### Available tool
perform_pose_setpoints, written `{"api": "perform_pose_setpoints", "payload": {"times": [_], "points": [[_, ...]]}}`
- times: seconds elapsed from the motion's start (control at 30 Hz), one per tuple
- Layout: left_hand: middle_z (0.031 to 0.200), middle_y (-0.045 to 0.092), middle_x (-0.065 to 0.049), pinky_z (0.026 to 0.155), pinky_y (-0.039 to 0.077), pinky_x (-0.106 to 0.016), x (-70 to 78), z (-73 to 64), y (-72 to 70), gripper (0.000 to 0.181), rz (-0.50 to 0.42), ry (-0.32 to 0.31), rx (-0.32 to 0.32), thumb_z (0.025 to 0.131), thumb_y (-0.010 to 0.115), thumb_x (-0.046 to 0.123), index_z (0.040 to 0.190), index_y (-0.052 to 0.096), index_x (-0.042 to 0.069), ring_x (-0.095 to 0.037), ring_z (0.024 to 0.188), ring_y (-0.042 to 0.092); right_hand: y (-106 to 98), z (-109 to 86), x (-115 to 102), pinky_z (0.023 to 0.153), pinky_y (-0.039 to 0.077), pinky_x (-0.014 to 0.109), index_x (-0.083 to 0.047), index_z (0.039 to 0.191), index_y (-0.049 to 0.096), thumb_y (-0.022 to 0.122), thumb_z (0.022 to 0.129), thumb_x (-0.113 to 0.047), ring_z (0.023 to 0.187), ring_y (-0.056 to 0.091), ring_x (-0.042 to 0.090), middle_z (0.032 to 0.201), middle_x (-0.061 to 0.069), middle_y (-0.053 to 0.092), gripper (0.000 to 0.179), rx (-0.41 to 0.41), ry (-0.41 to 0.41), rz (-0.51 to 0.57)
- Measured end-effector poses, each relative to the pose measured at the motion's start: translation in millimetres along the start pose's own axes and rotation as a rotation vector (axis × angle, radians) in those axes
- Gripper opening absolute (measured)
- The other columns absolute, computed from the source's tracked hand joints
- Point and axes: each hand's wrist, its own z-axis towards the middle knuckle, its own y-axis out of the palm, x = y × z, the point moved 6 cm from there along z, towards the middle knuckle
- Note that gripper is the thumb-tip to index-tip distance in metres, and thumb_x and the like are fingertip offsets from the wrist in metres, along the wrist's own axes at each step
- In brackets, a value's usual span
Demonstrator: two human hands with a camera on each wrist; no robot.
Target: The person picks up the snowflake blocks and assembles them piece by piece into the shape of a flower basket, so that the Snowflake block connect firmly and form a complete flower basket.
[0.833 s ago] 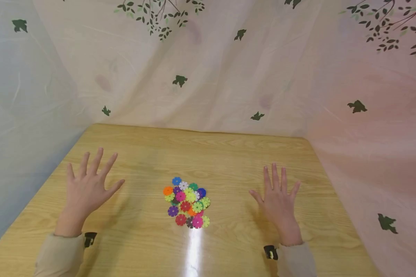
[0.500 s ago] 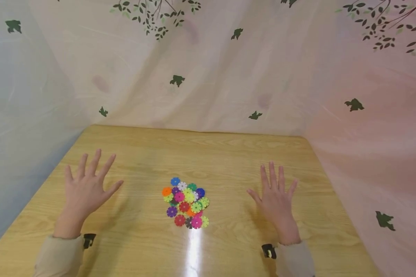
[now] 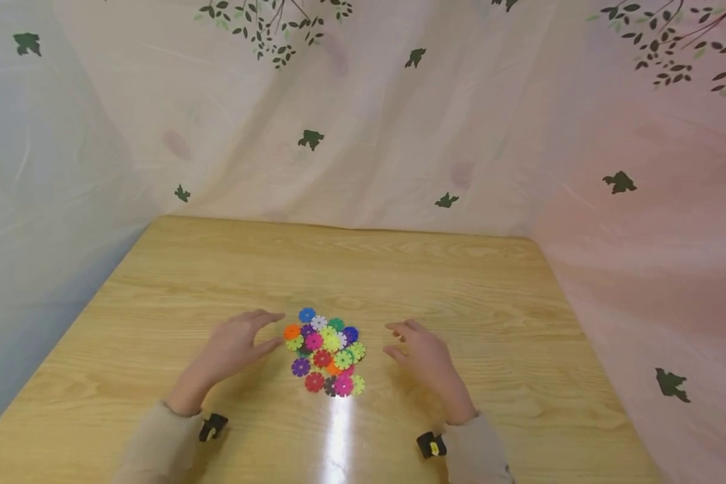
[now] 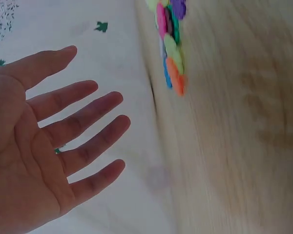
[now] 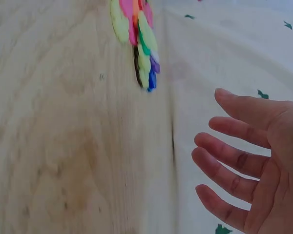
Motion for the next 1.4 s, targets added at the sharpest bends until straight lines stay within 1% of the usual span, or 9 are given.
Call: {"api": "perform_pose_setpoints", "payload": {"times": [0.2, 0.3, 0.37, 0.5, 0.6, 0.83, 1.1, 1.27, 1.4], "points": [[0.113, 0.070, -0.010, 0.080, 0.059, -0.041, 34.4, 15.0, 30.4, 0.032, -0.076, 0.072, -0.148, 0.084, 0.074, 0.026, 0.112, 0.071, 0.010, -0.027, 0.099, 0.067, 28, 9.6, -37, 0.066, 0.056, 0.028, -0.013, 0.110, 0.071, 0.073, 0.086, -0.025, 0.083, 0.065, 0.015, 0.093, -0.001, 0.066, 0.026, -0.101, -0.106, 0.000], [0.106, 0.069, -0.007, 0.073, 0.059, -0.037, 44.9, 19.1, 40.8, 0.028, -0.071, 0.119, -0.190, 0.084, 0.075, 0.026, 0.107, 0.072, 0.010, -0.023, 0.092, 0.065, 37, 11.2, -48, 0.061, 0.052, 0.022, -0.014, 0.108, 0.071, 0.075, 0.085, -0.026, 0.079, 0.062, 0.011, 0.090, -0.003, 0.064, 0.026, -0.126, -0.137, -0.003], [0.100, 0.067, -0.005, 0.068, 0.057, -0.033, 49.1, 21.2, 45.4, 0.026, -0.058, 0.130, -0.207, 0.084, 0.076, 0.026, 0.105, 0.072, 0.011, -0.020, 0.087, 0.063, 42, 12.5, -52, 0.060, 0.050, 0.021, -0.015, 0.108, 0.071, 0.075, 0.084, -0.027, 0.078, 0.061, 0.010, 0.090, -0.003, 0.062, 0.027, -0.136, -0.143, -0.012], [0.091, 0.061, 0.000, 0.057, 0.048, -0.025, 51.0, 24.1, 51.5, 0.025, -0.011, 0.115, -0.235, 0.083, 0.076, 0.030, 0.102, 0.073, 0.014, -0.013, 0.078, 0.054, 50, 16.2, -58, 0.060, 0.051, 0.023, -0.016, 0.108, 0.071, 0.076, 0.083, -0.029, 0.080, 0.062, 0.012, 0.092, -0.002, 0.061, 0.028, -0.149, -0.161, -0.063], [0.085, 0.056, 0.001, 0.054, 0.043, -0.025, 52.0, 25.5, 53.5, 0.021, -0.002, 0.101, -0.251, 0.083, 0.076, 0.030, 0.096, 0.073, 0.014, -0.013, 0.075, 0.049, 53, 18.0, -61, 0.060, 0.050, 0.023, -0.015, 0.106, 0.070, 0.077, 0.082, -0.029, 0.079, 0.059, 0.012, 0.091, -0.003, 0.059, 0.029, -0.168, -0.153, -0.086], [0.083, 0.051, 0.002, 0.054, 0.043, -0.029, 54.0, 26.7, 58.1, 0.018, 0.011, 0.076, -0.264, 0.084, 0.076, 0.030, 0.087, 0.068, 0.015, -0.013, 0.075, 0.047, 57, 17.3, -61, 0.060, 0.043, 0.022, -0.014, 0.106, 0.064, 0.077, 0.082, -0.027, 0.076, 0.048, 0.010, 0.091, -0.003, 0.053, 0.030, -0.194, -0.108, -0.096], [0.082, 0.050, 0.000, 0.055, 0.045, -0.029, 53.8, 26.7, 62.1, 0.023, 0.026, 0.050, -0.273, 0.084, 0.076, 0.030, 0.081, 0.061, 0.013, -0.015, 0.074, 0.047, 58, 16.9, -63, 0.058, 0.042, 0.022, -0.018, 0.108, 0.066, 0.077, 0.082, -0.024, 0.078, 0.047, 0.011, 0.094, -0.002, 0.051, 0.028, -0.175, -0.163, -0.105], [0.081, 0.049, 0.001, 0.055, 0.042, -0.025, 54.6, 23.6, 60.9, 0.023, -0.005, 0.059, -0.287, 0.081, 0.079, 0.020, 0.084, 0.057, 0.012, -0.013, 0.073, 0.046, 57, 16.4, -62, 0.063, 0.048, 0.026, -0.014, 0.104, 0.065, 0.078, 0.081, -0.022, 0.084, 0.054, 0.013, 0.097, -0.002, 0.054, 0.027, -0.178, -0.156, -0.058], [0.075, 0.053, 0.003, 0.056, 0.041, -0.022, 52.0, 20.5, 60.5, 0.019, -0.075, 0.068, -0.290, 0.084, 0.075, 0.015, 0.083, 0.056, 0.012, -0.011, 0.069, 0.048, 58, 16.6, -57, 0.072, 0.053, 0.028, -0.012, 0.103, 0.064, 0.078, 0.081, -0.023, 0.087, 0.057, 0.013, 0.098, -0.003, 0.057, 0.029, -0.195, -0.116, 0.025]]}}
